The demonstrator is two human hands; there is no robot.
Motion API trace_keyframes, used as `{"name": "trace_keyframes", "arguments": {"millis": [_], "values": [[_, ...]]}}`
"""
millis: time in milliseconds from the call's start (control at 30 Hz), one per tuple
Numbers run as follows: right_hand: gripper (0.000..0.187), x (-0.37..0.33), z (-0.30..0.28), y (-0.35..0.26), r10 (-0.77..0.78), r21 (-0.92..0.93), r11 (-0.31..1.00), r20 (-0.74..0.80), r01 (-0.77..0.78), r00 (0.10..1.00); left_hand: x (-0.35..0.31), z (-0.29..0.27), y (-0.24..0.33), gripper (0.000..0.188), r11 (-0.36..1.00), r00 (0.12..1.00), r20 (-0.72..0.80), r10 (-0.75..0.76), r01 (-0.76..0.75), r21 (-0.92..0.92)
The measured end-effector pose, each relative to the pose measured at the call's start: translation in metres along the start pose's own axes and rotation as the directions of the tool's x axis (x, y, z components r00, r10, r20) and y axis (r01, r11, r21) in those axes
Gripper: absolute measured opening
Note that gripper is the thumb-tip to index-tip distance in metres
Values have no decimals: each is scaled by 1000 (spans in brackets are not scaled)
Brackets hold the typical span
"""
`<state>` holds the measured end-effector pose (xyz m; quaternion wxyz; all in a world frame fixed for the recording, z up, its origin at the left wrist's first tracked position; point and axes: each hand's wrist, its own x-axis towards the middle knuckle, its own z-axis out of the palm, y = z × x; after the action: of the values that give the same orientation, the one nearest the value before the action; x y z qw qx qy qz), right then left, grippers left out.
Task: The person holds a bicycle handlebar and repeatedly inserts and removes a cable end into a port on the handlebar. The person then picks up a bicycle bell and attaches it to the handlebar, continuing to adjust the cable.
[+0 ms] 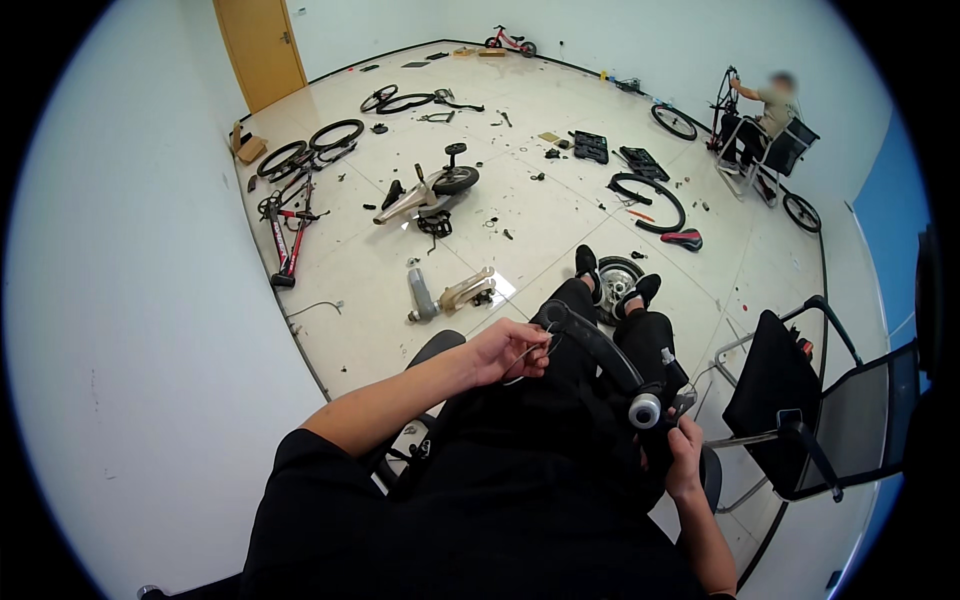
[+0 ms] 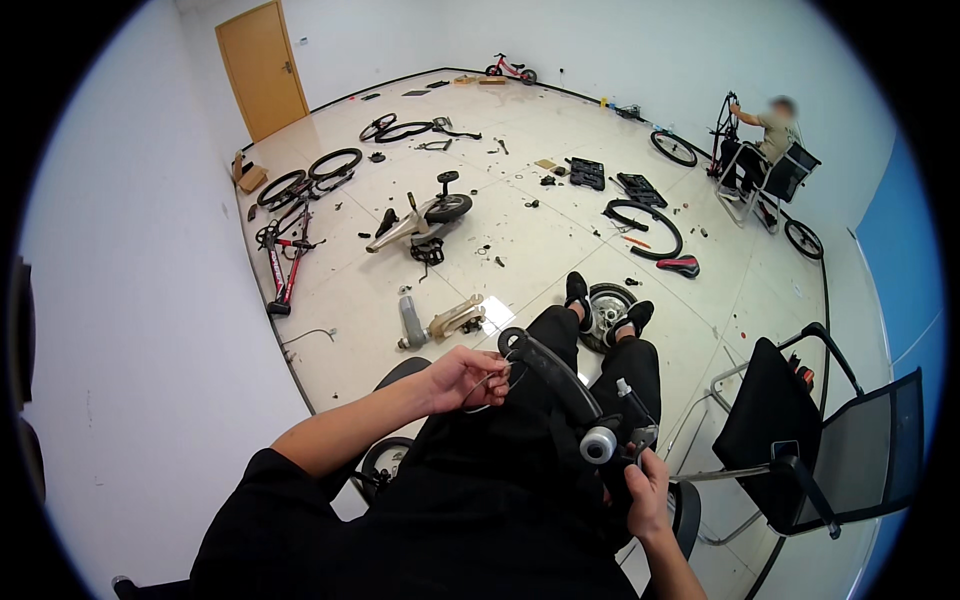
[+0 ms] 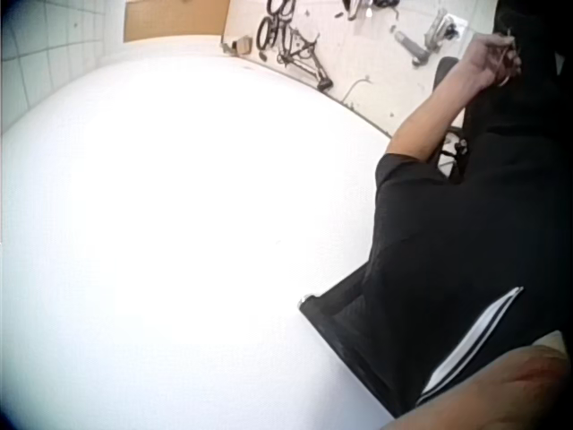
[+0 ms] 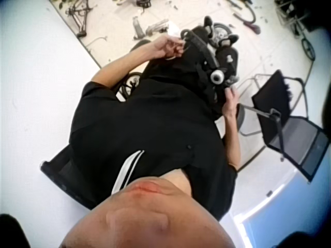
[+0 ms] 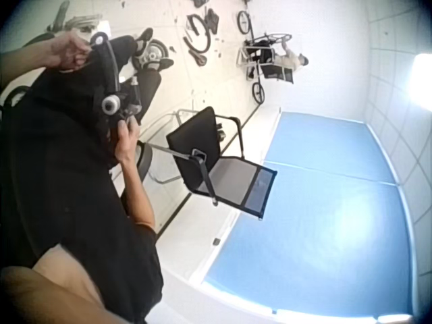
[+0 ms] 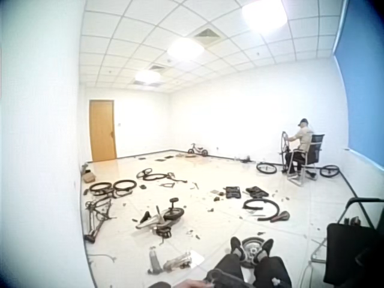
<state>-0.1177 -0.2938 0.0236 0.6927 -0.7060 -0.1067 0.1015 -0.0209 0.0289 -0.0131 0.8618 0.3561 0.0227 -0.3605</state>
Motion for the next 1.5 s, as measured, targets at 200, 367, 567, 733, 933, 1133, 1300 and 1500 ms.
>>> {"name": "trace_keyframes", "arguments": {"millis": [200, 367, 567, 733, 933, 1133, 1300, 1500], "values": [[48, 1, -1, -7, 6, -37, 999, -1, -6, 1000, -1, 0, 0, 14, 1000, 1000, -10, -2, 2, 6], [49, 0, 2, -5, 42, -103, 993, -89, -51, 995, -2, 2, 1, 12, 999, 1000, -30, -7, 8, 31], [60, 0, 3, 4, -89, -85, 993, -45, 85, 995, -1, 1, 1, 11, 999, 999, -45, -8, 10, 53], [67, 0, 8, 1, -23, -103, 995, -100, 13, 995, -3, 4, 2, 12, 997, 997, -77, 12, -6, 81], [40, 1, 3, -5, 50, 24, 998, -30, -50, 998, -2, 1, 1, 12, 998, 998, -64, 4, 0, 62], [37, 0, 3, -7, 45, -35, 998, -37, -47, 998, 0, -2, 0, 11, 997, 999, -53, -11, 15, 73], [37, -2, 3, -1, -22, -25, 999, -19, 21, 1000, -2, -5, 2, 14, 981, 999, -53, 4, 7, 194], [49, 0, 5, -5, 70, -12, 997, -53, -70, 996, -1, 3, 3, 16, 981, 990, -139, 7, 20, 191]]}}
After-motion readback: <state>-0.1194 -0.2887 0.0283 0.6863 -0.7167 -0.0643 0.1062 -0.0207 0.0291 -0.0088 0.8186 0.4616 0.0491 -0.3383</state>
